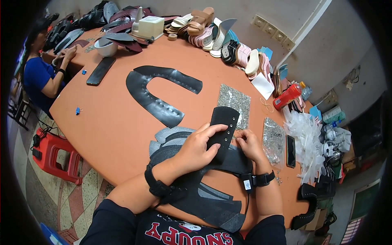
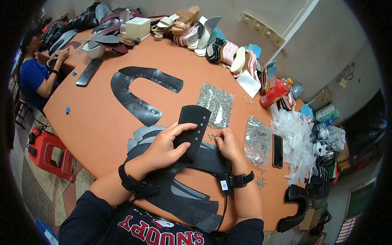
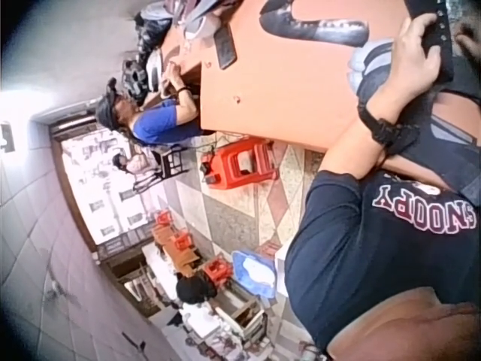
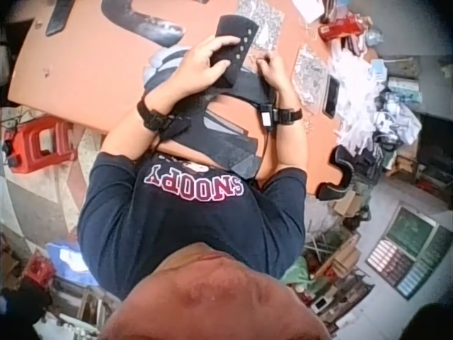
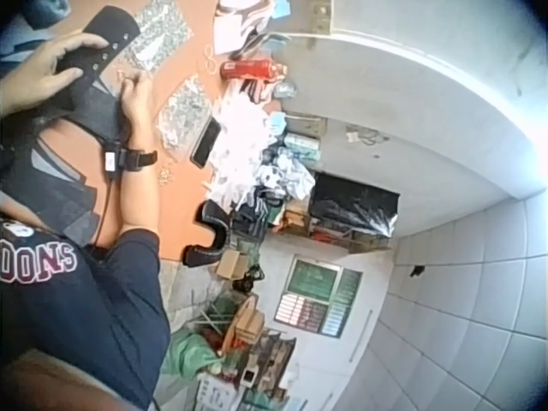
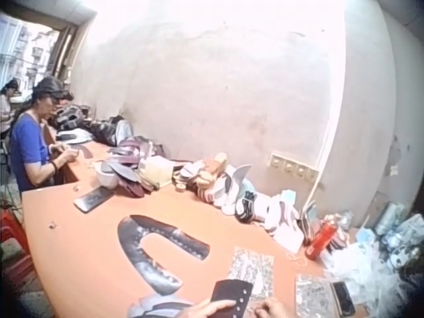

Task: Arranging and checking several black leather shoe upper components on a table.

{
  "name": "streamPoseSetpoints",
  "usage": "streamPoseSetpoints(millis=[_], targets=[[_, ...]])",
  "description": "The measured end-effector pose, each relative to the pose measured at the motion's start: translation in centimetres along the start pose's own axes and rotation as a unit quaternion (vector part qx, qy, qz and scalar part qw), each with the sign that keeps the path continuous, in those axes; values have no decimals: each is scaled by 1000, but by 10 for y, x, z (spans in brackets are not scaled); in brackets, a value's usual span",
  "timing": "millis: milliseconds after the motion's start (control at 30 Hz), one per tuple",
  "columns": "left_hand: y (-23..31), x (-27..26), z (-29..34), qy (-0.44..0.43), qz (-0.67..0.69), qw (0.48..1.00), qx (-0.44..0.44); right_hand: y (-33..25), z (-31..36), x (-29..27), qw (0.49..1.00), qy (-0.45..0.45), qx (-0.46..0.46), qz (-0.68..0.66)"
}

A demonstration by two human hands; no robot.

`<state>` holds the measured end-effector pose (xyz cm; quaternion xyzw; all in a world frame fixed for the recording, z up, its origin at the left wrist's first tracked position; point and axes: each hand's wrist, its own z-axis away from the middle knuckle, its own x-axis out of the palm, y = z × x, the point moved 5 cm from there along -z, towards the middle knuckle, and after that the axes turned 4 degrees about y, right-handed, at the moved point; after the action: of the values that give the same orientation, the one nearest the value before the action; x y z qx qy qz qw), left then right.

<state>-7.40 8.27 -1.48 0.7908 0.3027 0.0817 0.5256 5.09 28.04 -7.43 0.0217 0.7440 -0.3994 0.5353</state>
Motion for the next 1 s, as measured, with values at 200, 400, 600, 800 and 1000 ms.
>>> streamPoseSetpoints(millis=[200, 400, 600, 800, 1000], targets=[[0, -1, 1, 3, -1, 1000, -5, -33, 16, -10, 958, -21, 30, -284], [2, 0, 2, 13, -10, 1000, 20, -94, 44, -8, 918, -46, -60, -390], [6, 3, 2, 9, -12, 1000, 28, -94, 48, -4, 923, -5, -67, -378], [5, 5, 4, -1, -22, 999, 28, -93, 49, -2, 932, 12, -53, -358], [7, 6, 4, -1, -29, 999, 45, -92, 49, -3, 937, 11, -50, -346]])
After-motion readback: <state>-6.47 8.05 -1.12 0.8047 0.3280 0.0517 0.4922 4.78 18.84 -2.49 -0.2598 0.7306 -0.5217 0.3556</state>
